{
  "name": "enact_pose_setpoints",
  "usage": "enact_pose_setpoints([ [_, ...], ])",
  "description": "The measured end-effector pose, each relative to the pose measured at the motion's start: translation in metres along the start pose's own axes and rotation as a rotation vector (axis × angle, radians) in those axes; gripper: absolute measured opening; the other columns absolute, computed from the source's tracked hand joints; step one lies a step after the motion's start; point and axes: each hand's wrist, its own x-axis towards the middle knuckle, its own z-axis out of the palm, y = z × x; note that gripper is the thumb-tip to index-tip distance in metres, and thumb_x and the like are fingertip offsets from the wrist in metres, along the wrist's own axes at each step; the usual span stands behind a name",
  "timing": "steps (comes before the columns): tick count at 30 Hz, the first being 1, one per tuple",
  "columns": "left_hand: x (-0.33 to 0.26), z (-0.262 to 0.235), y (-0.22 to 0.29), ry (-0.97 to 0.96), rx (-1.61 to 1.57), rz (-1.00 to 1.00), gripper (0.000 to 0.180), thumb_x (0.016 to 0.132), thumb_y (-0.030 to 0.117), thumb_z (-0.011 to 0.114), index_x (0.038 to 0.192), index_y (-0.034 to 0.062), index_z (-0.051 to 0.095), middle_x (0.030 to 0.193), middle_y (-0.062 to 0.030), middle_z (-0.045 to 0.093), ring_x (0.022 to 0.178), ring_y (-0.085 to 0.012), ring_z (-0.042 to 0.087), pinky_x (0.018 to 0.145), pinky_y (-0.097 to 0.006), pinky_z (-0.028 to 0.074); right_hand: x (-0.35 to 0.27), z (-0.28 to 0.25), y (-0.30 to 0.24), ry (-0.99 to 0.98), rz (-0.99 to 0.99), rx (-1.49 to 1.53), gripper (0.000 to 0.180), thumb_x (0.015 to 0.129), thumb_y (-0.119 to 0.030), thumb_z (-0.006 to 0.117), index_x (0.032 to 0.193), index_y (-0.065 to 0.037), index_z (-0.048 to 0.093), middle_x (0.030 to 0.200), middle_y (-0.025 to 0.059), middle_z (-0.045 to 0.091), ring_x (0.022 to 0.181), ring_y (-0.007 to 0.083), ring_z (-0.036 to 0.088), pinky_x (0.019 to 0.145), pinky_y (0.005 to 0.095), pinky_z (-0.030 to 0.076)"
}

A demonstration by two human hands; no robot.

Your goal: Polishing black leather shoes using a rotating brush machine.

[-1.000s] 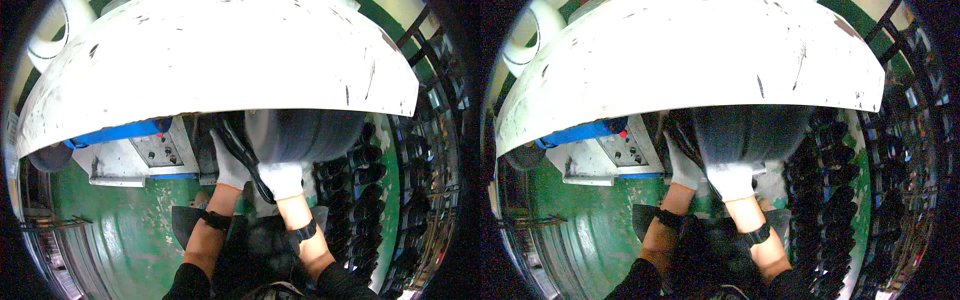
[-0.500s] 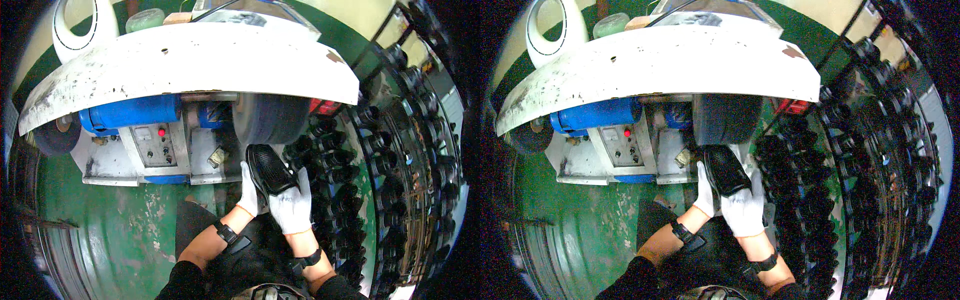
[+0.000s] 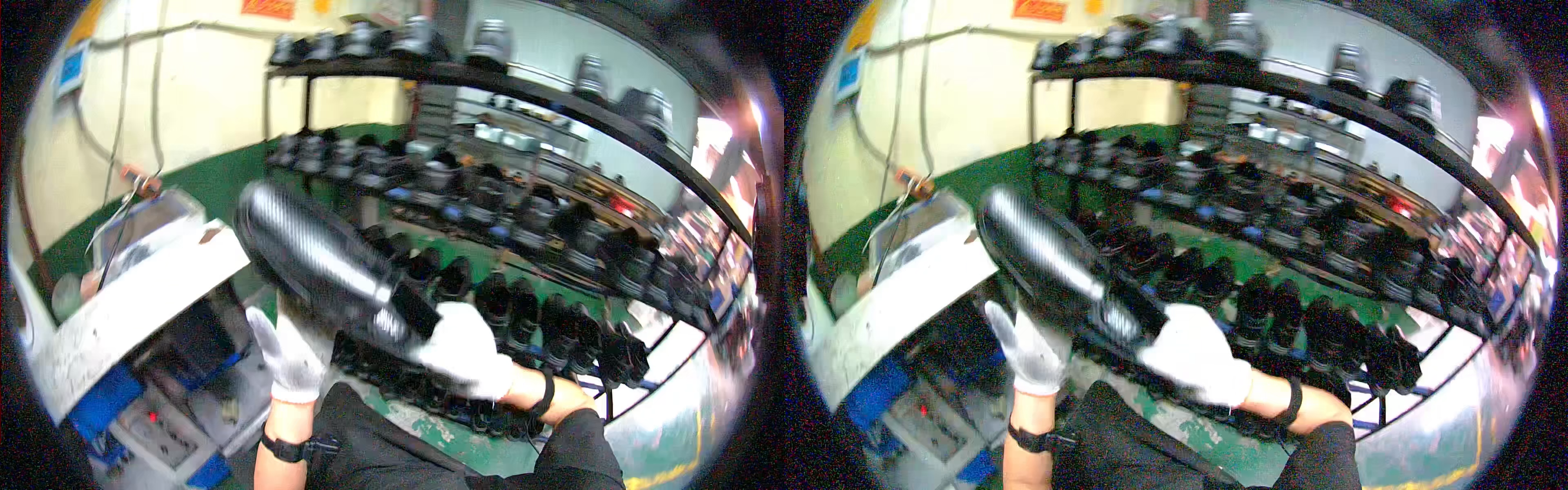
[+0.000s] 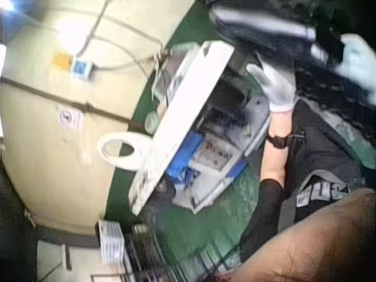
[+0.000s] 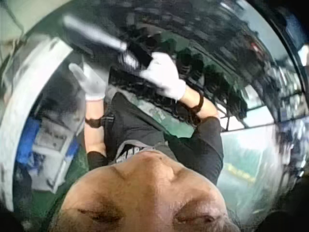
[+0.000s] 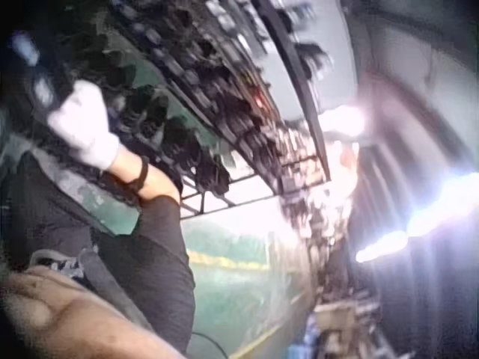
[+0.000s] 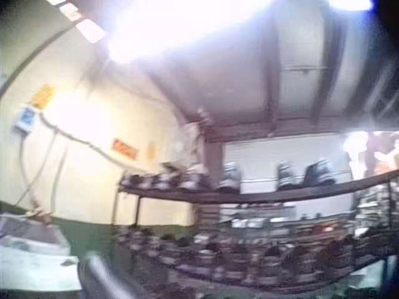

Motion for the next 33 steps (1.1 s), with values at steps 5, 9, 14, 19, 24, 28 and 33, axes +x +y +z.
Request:
enact_pose_setpoints([
  [5,-0.011,0.024,-0.053,-0.336,0.083,-0.237,0.087,0.084,0.062,0.058,0.149,0.0125,0.028,0.150,-0.0159,0.035,0.137,-0.0328,0.036,0.109,-0.048,0.035,0.052,-0.153,0.068,0.468,-0.127,-0.519,0.020,0.068,-0.014,0.070,0.085,-0.009,0.061,0.072,0.0133,0.057,0.069,0.0320,0.056,0.062,0.0430,0.042],
  [9,-0.029,0.007,-0.076,-0.226,0.150,-0.447,0.084,0.085,0.056,0.062,0.148,0.0114,0.029,0.148,-0.0155,0.037,0.134,-0.0328,0.039,0.108,-0.048,0.036,0.122,-0.221,0.154,0.610,-0.036,-0.738,0.023,0.079,-0.025,0.069,0.092,-0.008,0.061,0.085,0.0131,0.063,0.080,0.0337,0.060,0.071,0.0443,0.047],
  [14,-0.045,-0.017,-0.083,-0.161,0.215,-0.482,0.068,0.093,0.045,0.055,0.147,0.0100,0.031,0.146,-0.0166,0.039,0.131,-0.0328,0.042,0.105,-0.047,0.039,0.174,-0.242,0.241,0.450,0.294,-0.843,0.049,0.082,-0.035,0.066,0.124,-0.011,0.056,0.119,0.0156,0.060,0.113,0.0330,0.055,0.098,0.0403,0.043],
  [19,-0.056,-0.035,-0.080,0.070,0.188,-0.593,0.055,0.096,0.034,0.053,0.141,0.0065,0.038,0.139,-0.0179,0.046,0.125,-0.0337,0.048,0.101,-0.046,0.044,0.165,-0.269,0.287,0.671,0.392,-1.125,0.076,0.082,-0.058,0.060,0.134,-0.003,0.049,0.130,0.0196,0.056,0.120,0.0322,0.054,0.104,0.0395,0.040],
  [24,-0.072,-0.052,-0.089,0.069,0.069,-0.629,0.048,0.095,0.028,0.055,0.134,0.0023,0.045,0.123,-0.0191,0.059,0.108,-0.0326,0.060,0.092,-0.040,0.049,0.147,-0.298,0.271,0.357,0.643,-1.131,0.047,0.088,-0.051,0.056,0.109,-0.009,0.062,0.097,0.0171,0.068,0.093,0.0357,0.064,0.082,0.0420,0.051],
  [28,-0.079,-0.058,-0.101,0.041,0.060,-0.710,0.047,0.096,0.028,0.052,0.133,-0.0005,0.045,0.118,-0.0199,0.061,0.103,-0.0307,0.062,0.091,-0.039,0.050,0.126,-0.275,0.175,0.581,0.328,-0.801,0.028,0.080,-0.025,0.062,0.101,-0.007,0.060,0.092,0.0157,0.067,0.086,0.0375,0.064,0.080,0.0455,0.050],
  [33,-0.088,-0.081,-0.105,0.051,-0.036,-0.697,0.065,0.098,0.053,0.039,0.140,0.0027,0.038,0.126,-0.0199,0.056,0.108,-0.0307,0.060,0.095,-0.041,0.048,0.046,-0.127,0.068,0.600,-0.114,-0.372,0.018,0.072,-0.009,0.071,0.089,-0.009,0.066,0.075,0.0096,0.062,0.066,0.0301,0.059,0.062,0.0358,0.048],
])
